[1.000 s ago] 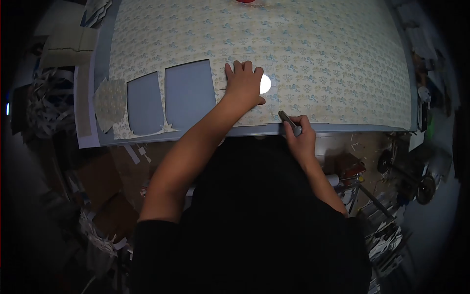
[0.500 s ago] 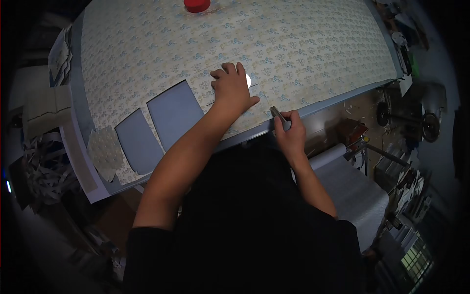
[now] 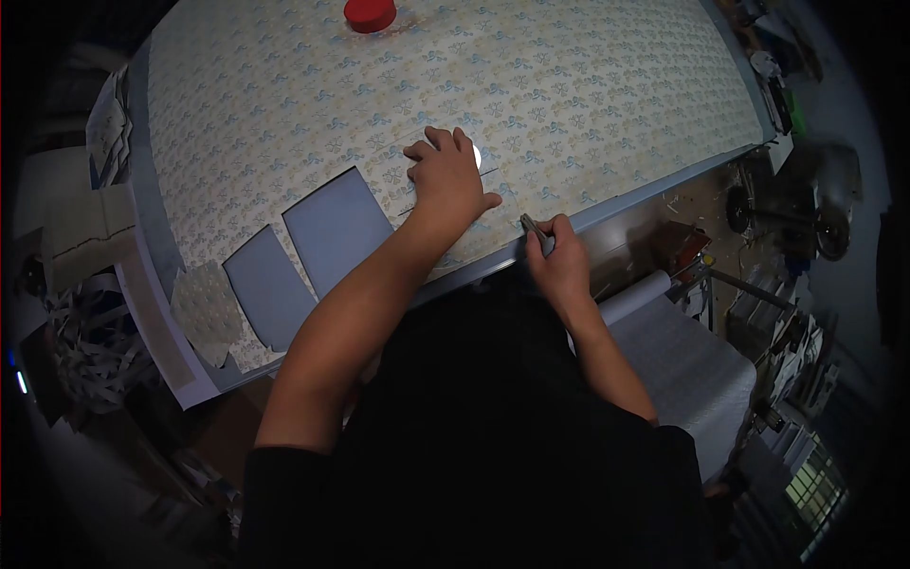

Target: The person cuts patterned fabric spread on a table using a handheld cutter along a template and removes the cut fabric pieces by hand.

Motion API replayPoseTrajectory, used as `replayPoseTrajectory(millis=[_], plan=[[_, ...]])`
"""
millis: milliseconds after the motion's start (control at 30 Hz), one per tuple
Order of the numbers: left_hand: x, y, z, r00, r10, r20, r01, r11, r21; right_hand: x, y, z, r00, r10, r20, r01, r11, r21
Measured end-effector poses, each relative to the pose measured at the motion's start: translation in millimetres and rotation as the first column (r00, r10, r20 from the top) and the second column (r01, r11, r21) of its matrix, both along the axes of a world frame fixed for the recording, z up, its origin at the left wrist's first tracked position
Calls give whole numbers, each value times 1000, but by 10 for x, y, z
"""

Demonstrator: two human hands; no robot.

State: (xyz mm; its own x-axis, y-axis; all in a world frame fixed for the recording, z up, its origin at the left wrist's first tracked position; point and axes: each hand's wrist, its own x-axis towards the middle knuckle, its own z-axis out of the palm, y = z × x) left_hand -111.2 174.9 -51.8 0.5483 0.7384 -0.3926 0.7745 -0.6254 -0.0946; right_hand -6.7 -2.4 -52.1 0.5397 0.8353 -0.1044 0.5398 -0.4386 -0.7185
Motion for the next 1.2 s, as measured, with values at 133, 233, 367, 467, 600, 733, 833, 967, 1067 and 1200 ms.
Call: replayPoseTrajectory(millis=[133,233,367,467,600,733,833,967,1067,1200], plan=[[8,-6,51,997,72,35,-70,996,-59,-1,83,71,998,40,42,-36,995,-96],[23,-16,47,995,86,41,-83,994,-69,40,129,78,996,58,67,-50,993,-111],[25,-7,43,995,85,47,-82,994,-71,44,131,42,996,60,69,-54,995,-86],[30,-3,41,996,80,47,-77,994,-73,62,131,-18,995,63,79,-59,997,-49],[35,-8,80,994,101,40,-97,991,-94,154,248,10,989,131,74,-130,991,-22],[30,-15,59,992,110,53,-105,990,-99,254,326,11,981,187,44,-185,981,-61],[29,-19,41,991,116,63,-110,989,-95,321,442,-17,973,226,37,-224,973,-49],[27,-30,9,988,131,82,-126,990,-69,384,873,-93,949,306,77,-306,952,-14],[32,-42,0,987,140,85,-136,989,-56,391,1352,-89,922,361,143,-357,932,-52],[22,-57,33,986,143,82,-139,989,-54,383,1756,-151,894,392,215,-397,918,-22]])
